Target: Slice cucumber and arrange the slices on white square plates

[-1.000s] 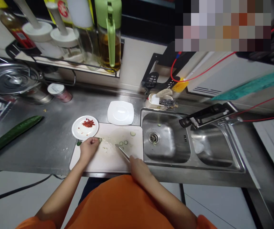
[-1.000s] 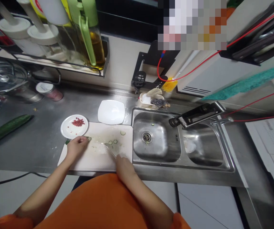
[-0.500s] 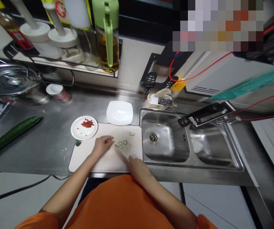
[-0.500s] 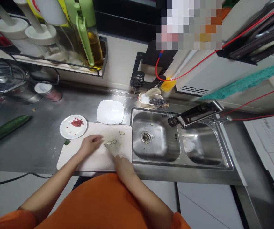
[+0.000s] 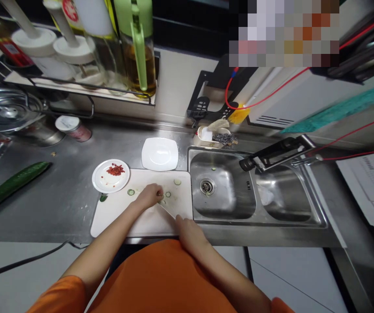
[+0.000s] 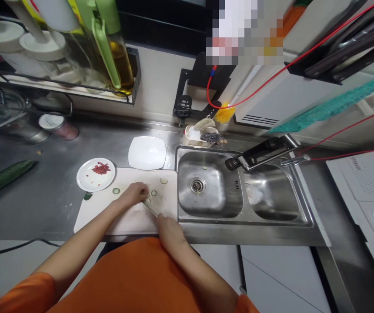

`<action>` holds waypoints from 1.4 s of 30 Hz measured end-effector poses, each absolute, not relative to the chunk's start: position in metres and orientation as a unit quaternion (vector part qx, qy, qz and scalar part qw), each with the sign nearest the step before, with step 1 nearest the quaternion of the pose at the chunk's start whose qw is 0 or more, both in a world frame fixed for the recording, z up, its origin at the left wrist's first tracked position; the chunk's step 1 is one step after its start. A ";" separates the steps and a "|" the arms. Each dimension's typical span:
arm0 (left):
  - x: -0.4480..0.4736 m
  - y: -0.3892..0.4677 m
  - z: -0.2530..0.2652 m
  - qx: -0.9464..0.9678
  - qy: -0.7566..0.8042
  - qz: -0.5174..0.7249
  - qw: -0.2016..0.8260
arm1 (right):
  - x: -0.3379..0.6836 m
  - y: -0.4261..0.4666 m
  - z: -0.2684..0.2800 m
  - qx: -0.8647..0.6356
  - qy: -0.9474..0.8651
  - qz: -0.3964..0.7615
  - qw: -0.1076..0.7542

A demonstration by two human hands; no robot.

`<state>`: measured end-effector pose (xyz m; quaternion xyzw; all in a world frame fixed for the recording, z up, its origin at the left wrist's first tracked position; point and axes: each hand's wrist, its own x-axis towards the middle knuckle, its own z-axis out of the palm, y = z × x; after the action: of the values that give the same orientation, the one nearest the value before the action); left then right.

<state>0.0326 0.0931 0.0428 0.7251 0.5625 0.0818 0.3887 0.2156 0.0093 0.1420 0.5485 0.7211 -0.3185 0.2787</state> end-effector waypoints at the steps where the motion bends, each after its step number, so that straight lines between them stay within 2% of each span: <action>1: 0.033 0.093 0.044 0.722 0.563 0.080 0.394 | 0.216 0.010 0.142 0.549 0.721 -0.319 0.280; 6: 0.027 0.088 0.052 0.678 0.596 0.095 0.420 | 0.216 0.011 0.142 0.551 0.718 -0.317 0.283; 13: -0.002 0.082 0.058 0.630 0.673 0.110 0.372 | 0.214 0.015 0.139 0.545 0.730 -0.316 0.266; 22: 0.001 0.051 0.043 0.651 0.711 0.143 0.225 | 0.204 0.022 0.132 0.549 0.729 -0.318 0.260; 42: 0.004 0.045 0.032 0.644 0.704 0.181 0.238 | 0.183 0.026 0.122 0.547 0.736 -0.324 0.233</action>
<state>0.0043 0.0446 0.0318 0.6445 0.7035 0.1814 0.2384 0.1827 0.0260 0.1224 0.5469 0.7361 -0.3239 0.2326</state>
